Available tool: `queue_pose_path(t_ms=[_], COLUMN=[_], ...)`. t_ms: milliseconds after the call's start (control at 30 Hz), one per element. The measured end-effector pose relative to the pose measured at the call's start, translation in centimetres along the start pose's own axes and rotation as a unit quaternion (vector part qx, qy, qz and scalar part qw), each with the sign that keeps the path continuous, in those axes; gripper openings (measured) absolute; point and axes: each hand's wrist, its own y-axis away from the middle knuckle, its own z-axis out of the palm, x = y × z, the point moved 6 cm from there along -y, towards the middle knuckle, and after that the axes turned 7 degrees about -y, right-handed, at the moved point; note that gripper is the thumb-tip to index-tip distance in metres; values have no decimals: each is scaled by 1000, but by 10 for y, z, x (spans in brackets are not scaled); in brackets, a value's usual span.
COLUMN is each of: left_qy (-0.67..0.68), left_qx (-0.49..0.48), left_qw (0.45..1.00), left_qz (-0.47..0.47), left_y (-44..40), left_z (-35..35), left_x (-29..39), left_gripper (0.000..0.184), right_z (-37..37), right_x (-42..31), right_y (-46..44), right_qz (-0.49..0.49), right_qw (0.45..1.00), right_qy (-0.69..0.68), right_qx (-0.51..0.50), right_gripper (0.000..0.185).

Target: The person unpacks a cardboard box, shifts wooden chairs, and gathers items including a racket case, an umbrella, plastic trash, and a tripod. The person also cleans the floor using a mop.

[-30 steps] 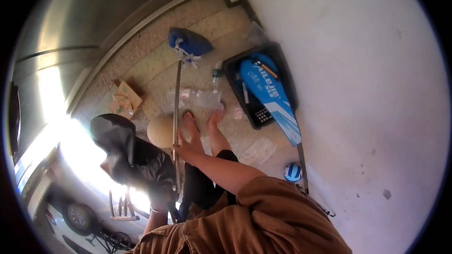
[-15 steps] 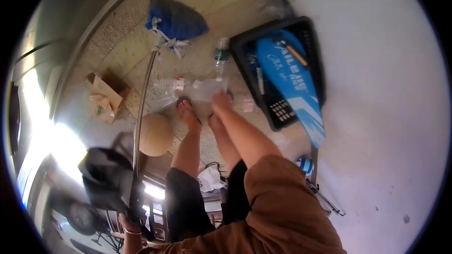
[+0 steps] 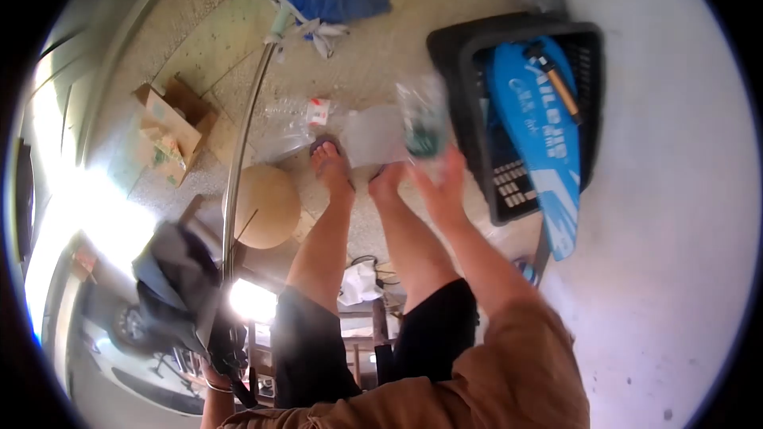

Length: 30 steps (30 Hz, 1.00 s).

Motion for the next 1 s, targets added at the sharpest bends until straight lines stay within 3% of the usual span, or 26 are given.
queue_pose_path(t_ms=[33,67,100,133,167,200,267,333,400,500,600,667,700,733,800,833,900,967,1000], left_qy=[-3,-5,-10,-19,-30,-41,-43,-24,-7,3,6,7,9,13,22,27,33,42,54], left_qx=[-7,-12,-20,-25,-42,-58,-65,-37,-10,28,58,63,58,48,24,9,-29,-71,-97], left_qw=[1000,1000,1000,999,999,997,995,997,999,999,998,998,998,999,999,1000,999,997,994], left_qz=[-6,-11,-9,-9,14,37,67,60,45,28,12,0,-5,-8,-12,-12,-10,-6,0], left_y=[1,4,5,6,6,7,8,6,5,5,11,13,10,6,6,6,13,21,24], left_z=[-2,-4,-4,-6,-4,0,1,-6,-13,-20,-19,-16,-14,-11,-1,4,15,21,20], left_x=[3,4,7,11,12,13,15,14,11,4,-3,-8,-10,-13,-19,-21,-21,-25,-24], left_gripper=[64,64,65,65,64,63,62,62,62,62,62,62,62,62,62,62,61,61,62], right_z=[-31,-57,-93,-120,-149,-144,-105,-25,65,187,252,260,254,241,199,171,108,43,5], right_x=[-6,-39,-13,6,16,-4,-59,-72,-11,65,127,106,93,75,20,-1,-35,-41,-39], right_y=[20,22,36,40,39,33,2,-36,-57,-87,-111,-99,-91,-71,-34,-14,20,46,61], right_qz=[43,29,49,105,70,11,-112,-168,-188,-187,-165,-95,-58,-92,-74,-146,-146,17,67], right_qw=[994,996,992,988,959,939,874,933,946,917,867,870,862,883,917,925,935,971,982], right_qy=[-96,-79,-57,-58,265,335,465,316,217,313,453,421,413,395,278,250,234,43,53], right_qx=[32,38,100,100,77,83,86,-34,-152,-164,-125,-240,-289,-236,-276,-248,-223,-235,-166], right_gripper=[56,60,62,66,65,64,63,58,52,46,45,45,44,43,35,35,39,44,46])
